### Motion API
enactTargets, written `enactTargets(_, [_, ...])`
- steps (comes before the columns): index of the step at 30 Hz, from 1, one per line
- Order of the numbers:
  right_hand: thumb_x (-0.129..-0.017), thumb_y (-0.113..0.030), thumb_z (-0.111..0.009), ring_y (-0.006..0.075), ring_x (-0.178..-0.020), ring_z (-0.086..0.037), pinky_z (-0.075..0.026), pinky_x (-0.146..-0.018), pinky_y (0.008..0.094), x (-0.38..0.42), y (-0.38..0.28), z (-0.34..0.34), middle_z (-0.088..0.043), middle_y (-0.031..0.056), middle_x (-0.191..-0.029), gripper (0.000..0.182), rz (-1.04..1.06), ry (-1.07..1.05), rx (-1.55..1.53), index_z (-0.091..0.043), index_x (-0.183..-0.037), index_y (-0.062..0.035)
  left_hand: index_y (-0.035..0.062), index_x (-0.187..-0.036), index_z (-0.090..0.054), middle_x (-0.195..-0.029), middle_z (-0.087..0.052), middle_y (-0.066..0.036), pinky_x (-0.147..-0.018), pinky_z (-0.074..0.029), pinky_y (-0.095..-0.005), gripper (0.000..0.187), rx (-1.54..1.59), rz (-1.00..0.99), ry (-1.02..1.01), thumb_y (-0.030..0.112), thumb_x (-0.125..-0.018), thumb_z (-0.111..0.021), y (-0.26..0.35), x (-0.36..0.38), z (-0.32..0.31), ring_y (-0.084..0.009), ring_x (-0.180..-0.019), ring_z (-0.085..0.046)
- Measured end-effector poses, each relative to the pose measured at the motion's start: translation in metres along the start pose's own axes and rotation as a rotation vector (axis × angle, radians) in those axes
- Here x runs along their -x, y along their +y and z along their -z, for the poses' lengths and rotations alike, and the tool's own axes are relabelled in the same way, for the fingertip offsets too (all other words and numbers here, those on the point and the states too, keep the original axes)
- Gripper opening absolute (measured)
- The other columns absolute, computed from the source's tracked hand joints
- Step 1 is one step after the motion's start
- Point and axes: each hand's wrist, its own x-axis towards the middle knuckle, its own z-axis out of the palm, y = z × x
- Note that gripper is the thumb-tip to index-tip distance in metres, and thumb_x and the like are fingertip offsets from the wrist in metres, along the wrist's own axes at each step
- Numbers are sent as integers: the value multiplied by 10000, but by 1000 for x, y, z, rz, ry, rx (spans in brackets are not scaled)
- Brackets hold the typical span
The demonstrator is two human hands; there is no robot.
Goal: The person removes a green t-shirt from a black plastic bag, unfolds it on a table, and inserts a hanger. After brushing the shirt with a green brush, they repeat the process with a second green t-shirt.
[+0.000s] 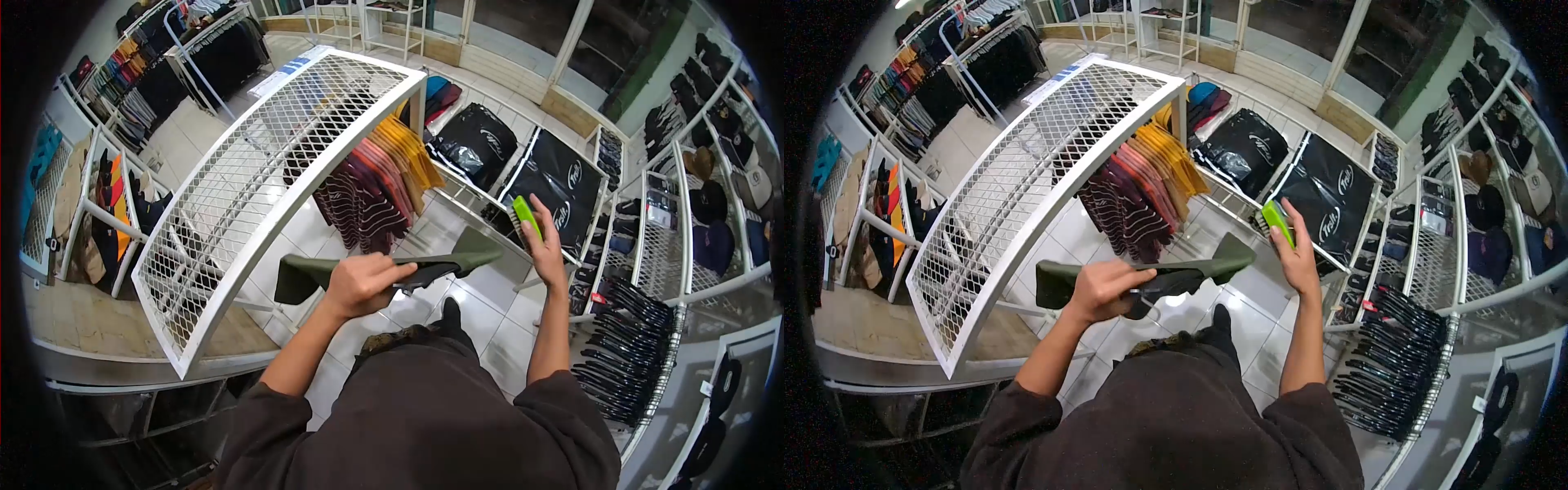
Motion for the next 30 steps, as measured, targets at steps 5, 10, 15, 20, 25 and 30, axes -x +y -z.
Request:
enactTargets(5, [-821, -236, -842, 190, -1203, -579, -428, -1064, 323, 25, -39, 0, -630, 84, -1306, 700, -6, -470, 48, -550, -1409, 7, 74, -971, -685, -827, -642, -104, -643, -511, -398, 364, 239, -34, -2, 57, -626, -798, -26, -54, -16, -326, -742, -631])
enactTargets(10, [-670, -193, -946, 153, -1165, -573, -440, -1038, 301, 55, -32, 1, -642, 71, -1254, 891, -168, -547, -7, -520, -1421, 26, 53, -1101, -668, -1048, -665, -121, -1005, -415, -433, 478, 245, 35, 17, 238, -714, -878, -44, -94, -35, -311, -1043, -619])
enactTargets(15, [-740, -41, -818, 134, -1063, -629, -500, -960, 298, 82, -20, -54, -664, 42, -1161, 629, -236, -122, -476, -558, -1309, 20, -34, -1420, -487, -1129, -628, -151, -902, -512, -355, 761, 426, 654, 220, 291, -839, -857, -9, -102, -88, -234, -996, -646])
enactTargets(20, [-823, -108, -834, 175, -1177, -584, -455, -1026, 319, 87, -32, -107, -603, 107, -1289, 755, -47, -44, -253, -426, -1448, 4, -130, -1434, -439, -758, -609, -63, -603, -497, -295, 694, 590, 773, 205, 230, -923, -741, -5, -89, -109, -98, -626, -552])
enactTargets(25, [-937, -135, -698, 308, -1317, -501, -368, -1133, 396, 55, -22, -103, -500, 213, -1415, 695, 152, 88, -45, -360, -1527, 10, -26, -1197, -621, -753, -652, -32, -576, -469, -289, 320, 729, 801, 124, 254, -1065, -542, -11, -86, -60, -103, -605, -580])
enactTargets(30, [-812, -38, -695, 428, -1269, -473, -382, -1110, 472, -26, 30, -65, -458, 260, -1349, 750, 691, 450, 612, -386, -1491, 35, -64, -1271, -570, -701, -509, 34, -554, -392, -258, 488, 812, 816, 109, 380, -1071, -556, -10, -72, -31, -58, -597, -443])
